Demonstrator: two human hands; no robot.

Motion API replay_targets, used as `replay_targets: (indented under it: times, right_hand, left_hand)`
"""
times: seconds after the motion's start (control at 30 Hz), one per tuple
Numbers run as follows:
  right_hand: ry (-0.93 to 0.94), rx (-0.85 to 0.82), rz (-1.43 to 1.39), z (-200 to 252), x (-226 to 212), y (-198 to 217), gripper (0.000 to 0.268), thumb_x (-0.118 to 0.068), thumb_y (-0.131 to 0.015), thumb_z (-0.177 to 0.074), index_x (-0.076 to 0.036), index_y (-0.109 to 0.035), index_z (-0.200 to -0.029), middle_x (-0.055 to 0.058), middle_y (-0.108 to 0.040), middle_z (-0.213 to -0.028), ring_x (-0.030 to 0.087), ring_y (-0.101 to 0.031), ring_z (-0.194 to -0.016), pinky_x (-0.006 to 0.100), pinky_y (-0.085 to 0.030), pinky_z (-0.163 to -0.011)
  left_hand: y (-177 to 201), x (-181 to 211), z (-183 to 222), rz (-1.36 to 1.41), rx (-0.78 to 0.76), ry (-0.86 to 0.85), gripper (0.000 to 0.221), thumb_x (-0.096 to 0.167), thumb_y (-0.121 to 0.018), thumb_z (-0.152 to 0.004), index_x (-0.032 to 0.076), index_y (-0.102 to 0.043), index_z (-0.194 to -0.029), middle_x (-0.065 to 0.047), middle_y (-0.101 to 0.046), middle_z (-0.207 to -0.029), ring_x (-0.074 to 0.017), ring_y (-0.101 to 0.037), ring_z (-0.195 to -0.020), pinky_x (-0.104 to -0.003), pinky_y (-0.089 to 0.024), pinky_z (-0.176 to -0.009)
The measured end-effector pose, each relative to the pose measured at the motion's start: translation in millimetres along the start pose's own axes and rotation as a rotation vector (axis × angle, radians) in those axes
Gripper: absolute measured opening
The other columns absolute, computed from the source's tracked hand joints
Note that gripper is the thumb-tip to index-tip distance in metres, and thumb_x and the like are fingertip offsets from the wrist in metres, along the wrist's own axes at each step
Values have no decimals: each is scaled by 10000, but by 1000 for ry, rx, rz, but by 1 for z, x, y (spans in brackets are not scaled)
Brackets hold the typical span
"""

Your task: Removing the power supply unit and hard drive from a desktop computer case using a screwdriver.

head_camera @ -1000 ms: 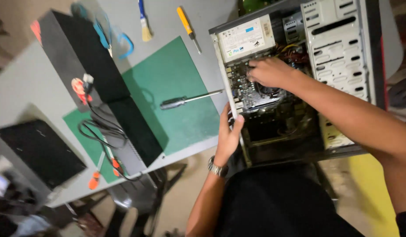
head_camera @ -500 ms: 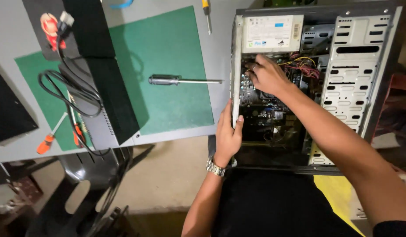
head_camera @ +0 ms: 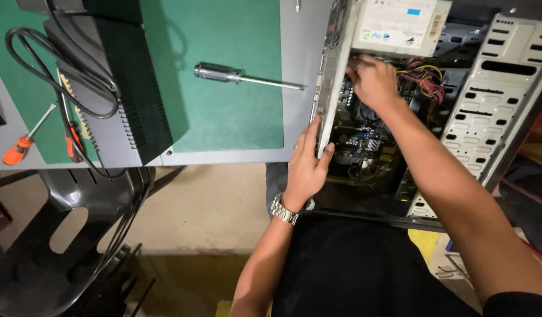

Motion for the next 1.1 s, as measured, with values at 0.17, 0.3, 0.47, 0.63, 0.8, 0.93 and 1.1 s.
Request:
replay_targets:
  times: [0.17,0.3,0.47,0.63,0.8,0.93,1.1]
  right_hand:
    - [3,-53,-4,1,14,-10,97,-107,-744,-1002,-18,-782,-992,243,-748,-1263,412,-755,-1059,553,-613,-978]
    - [6,-106,51,-2,7,-5,145,0,-737,-912,48,-785,-1040,256,-711,-1301,404,-718,-1077,538,-592,-952]
    - [-186,-249,-28,-9,-14,7,367,155,-510,-892,50,-732,-1165,243,-742,-1262,398,-719,-914,539,-583,-945]
    - [55,-307,435,-19,32,-63,209,-207,-611,-841,-177,-817,-836,54,-769,-807,322,-761,-759,441,-573,-620]
    - [-100,201,194,65,-49,32,382,-354,-660,-925,-87,-659,-1199,136,-660,-1246,364,-574,-1192,548,-382,-1060]
    - [-534,454,-134,169,-70,24,582,-379,-777,-922,-4,-666,-1354,271,-612,-1239,481,-616,-1175,537,-514,-963]
    - [-888,437,-292,177,-78,55,599,-249,-638,-1037,35,-416,-1515,353,-434,-1446,574,-532,-1260,619,-488,-1004]
  left_hand:
    - [1,-1,-2,1,3,2,605,393,-451,-1052,193,-286,-1598,-127,-468,-1569,-357,-508,-1405,-482,-477,-1038]
    - [2,-1,-3,3,2,-19,606,394,-448,-1061,182,-277,-1603,-143,-463,-1571,-364,-505,-1412,-485,-479,-1044]
    - [2,-2,-5,6,-1,-43,593,359,-456,-1064,163,-291,-1599,-157,-474,-1559,-357,-495,-1424,-483,-458,-1093]
    - [-4,-3,-7,3,14,-146,595,371,-442,-1087,74,-308,-1586,-201,-484,-1526,-359,-477,-1424,-448,-395,-1160]
    - [12,31,-12,-142,-9,-212,750,492,-506,-1011,11,-310,-1552,-252,-424,-1528,-412,-400,-1430,-503,-304,-1193]
    - [10,70,-45,-314,180,-733,380,241,-700,-963,16,-635,-1263,-174,-590,-1235,-401,-588,-1163,-517,-435,-1045]
    - [-71,82,-121,-385,-97,-1117,217,192,-697,-955,117,-716,-1158,-57,-645,-1088,-297,-672,-942,-396,-559,-829]
Point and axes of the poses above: each hand's wrist, its own z-axis away from the middle knuckle, its own y-axis out of the back of the hand, x = y × z, the point moved 1 cm from there along -z, towards the middle knuckle
